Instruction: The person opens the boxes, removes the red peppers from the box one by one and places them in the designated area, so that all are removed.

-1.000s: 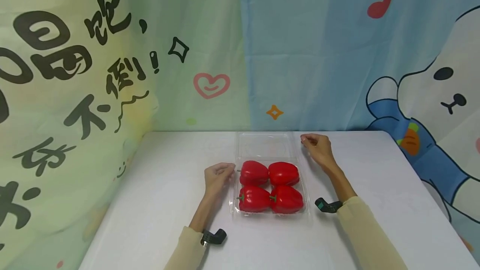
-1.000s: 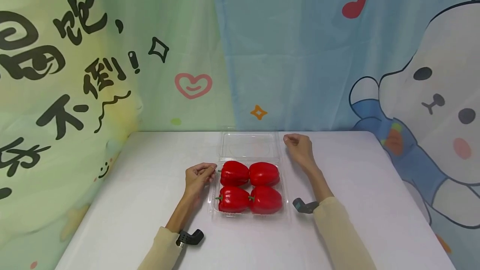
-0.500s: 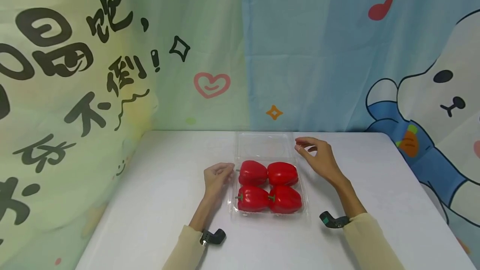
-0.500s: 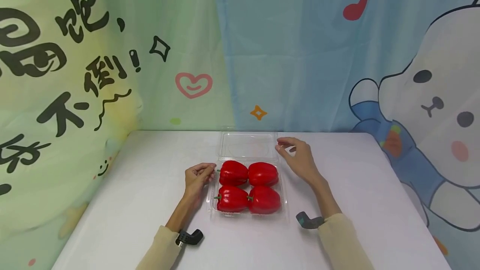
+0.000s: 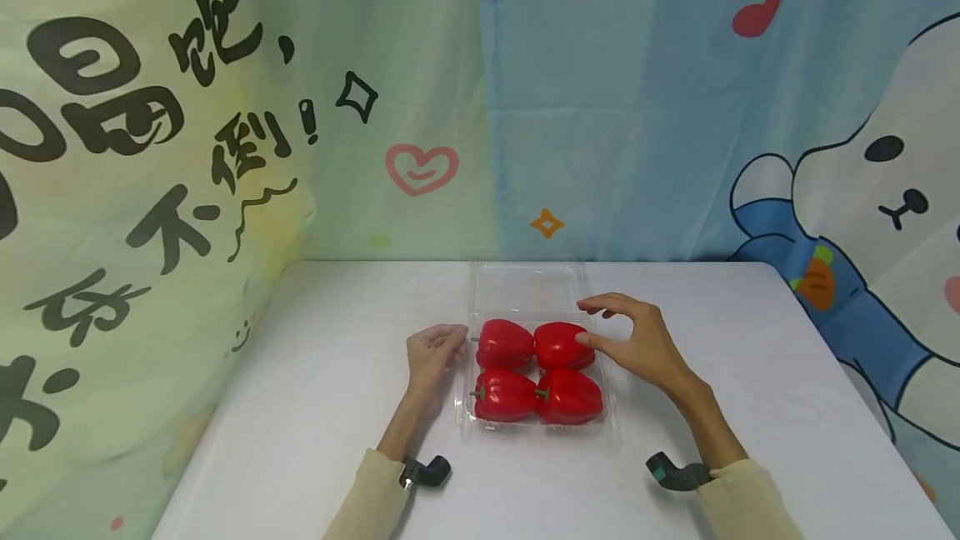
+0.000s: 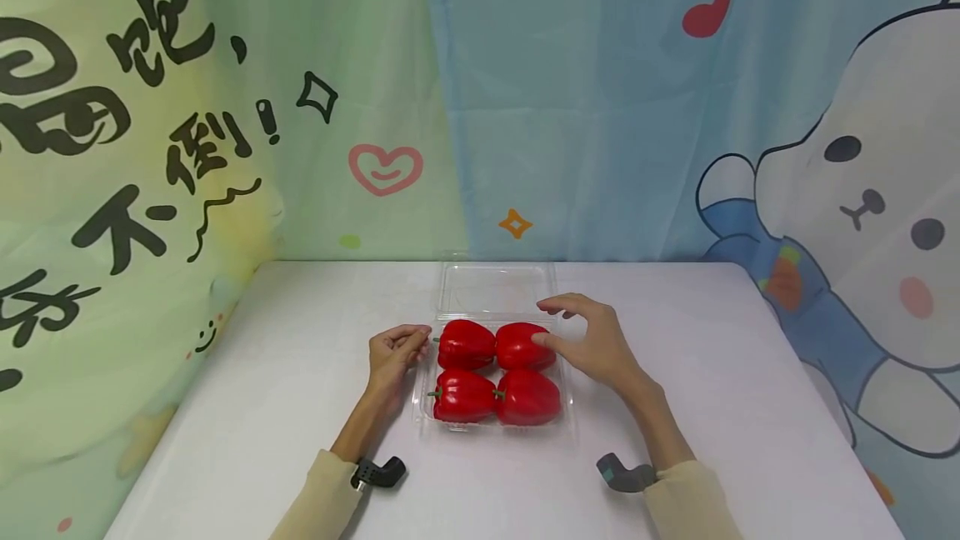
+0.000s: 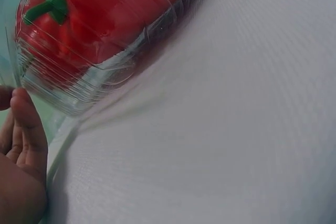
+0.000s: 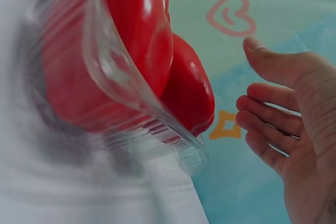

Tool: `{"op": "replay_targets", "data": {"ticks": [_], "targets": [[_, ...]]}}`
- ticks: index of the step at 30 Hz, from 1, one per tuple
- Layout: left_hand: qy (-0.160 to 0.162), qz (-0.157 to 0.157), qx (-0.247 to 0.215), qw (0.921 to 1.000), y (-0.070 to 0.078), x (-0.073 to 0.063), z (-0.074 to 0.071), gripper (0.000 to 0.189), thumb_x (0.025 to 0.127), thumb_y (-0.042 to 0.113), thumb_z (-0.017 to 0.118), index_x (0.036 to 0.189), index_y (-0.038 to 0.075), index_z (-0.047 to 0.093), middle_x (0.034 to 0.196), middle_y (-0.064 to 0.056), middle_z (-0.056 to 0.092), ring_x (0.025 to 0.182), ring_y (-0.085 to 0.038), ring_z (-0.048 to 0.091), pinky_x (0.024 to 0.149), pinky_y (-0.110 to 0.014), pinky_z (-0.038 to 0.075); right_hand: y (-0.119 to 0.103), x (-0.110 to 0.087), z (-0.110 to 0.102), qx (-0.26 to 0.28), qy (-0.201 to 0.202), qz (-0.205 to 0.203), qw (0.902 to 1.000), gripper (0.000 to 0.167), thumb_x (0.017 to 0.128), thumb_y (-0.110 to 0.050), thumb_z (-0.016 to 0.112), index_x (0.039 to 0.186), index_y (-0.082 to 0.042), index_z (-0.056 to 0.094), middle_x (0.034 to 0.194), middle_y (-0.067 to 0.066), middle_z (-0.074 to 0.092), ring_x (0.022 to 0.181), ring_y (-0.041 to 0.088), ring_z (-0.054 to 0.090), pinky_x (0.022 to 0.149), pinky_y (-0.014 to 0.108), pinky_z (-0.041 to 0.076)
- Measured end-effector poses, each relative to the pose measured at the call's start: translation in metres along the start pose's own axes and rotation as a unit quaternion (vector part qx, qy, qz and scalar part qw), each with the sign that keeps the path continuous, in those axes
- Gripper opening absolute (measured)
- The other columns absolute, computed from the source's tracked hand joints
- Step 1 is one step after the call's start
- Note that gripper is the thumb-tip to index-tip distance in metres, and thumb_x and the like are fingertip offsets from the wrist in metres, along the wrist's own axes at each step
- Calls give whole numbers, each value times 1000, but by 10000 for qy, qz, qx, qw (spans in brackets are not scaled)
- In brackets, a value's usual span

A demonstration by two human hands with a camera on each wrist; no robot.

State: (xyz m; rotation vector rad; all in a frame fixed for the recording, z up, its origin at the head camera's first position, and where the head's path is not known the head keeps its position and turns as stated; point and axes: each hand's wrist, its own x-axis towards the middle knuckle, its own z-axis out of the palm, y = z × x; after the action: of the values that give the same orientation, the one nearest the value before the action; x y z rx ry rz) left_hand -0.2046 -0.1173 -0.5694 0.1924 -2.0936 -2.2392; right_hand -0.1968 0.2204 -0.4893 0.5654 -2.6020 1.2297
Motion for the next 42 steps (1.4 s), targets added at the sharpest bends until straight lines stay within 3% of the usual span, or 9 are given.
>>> {"op": "replay_targets", "data": {"ticks": [4, 11, 25, 42], "targets": [[29, -14, -1, 10000, 2, -1, 2, 25, 100, 18, 78, 109, -5, 80, 81, -3, 78, 70, -8, 68, 66, -19, 55, -7, -10, -1, 7, 13, -127, 9999, 55, 82, -17, 95, 134, -13, 76, 128, 6, 80, 111, 31, 72, 92, 32, 60], [18, -123, -62, 9999, 2, -2, 3, 24, 99, 16, 79, 109, -5, 79, 81, 0, 78, 70, -8, 68, 66, -19, 55, -13, -27, 4, 116, 32, -215, 9997, 57, 79, -16, 97, 132, -13, 77, 126, 5, 81, 109, 28, 73, 92, 50, 64], [12, -120, -120, 9999, 0, 2, 0, 20, 98, 14, 79, 107, -4, 80, 79, 3, 78, 69, -8, 67, 66, -19, 56, -19, -48, 17, 239, -11, -291, 9993, 63, 74, -18, 101, 132, -16, 77, 128, 0, 79, 118, 20, 74, 97, 56, 65], [-49, 23, -58, 10000, 1, -1, -1, 20, 100, 16, 78, 107, -3, 81, 79, 0, 77, 69, -9, 69, 67, -20, 58, -24, -62, 23, 140, -159, -211, 9996, 64, 71, -22, 103, 130, -17, 78, 128, -1, 79, 118, 9, 70, 95, 53, 66]]}}
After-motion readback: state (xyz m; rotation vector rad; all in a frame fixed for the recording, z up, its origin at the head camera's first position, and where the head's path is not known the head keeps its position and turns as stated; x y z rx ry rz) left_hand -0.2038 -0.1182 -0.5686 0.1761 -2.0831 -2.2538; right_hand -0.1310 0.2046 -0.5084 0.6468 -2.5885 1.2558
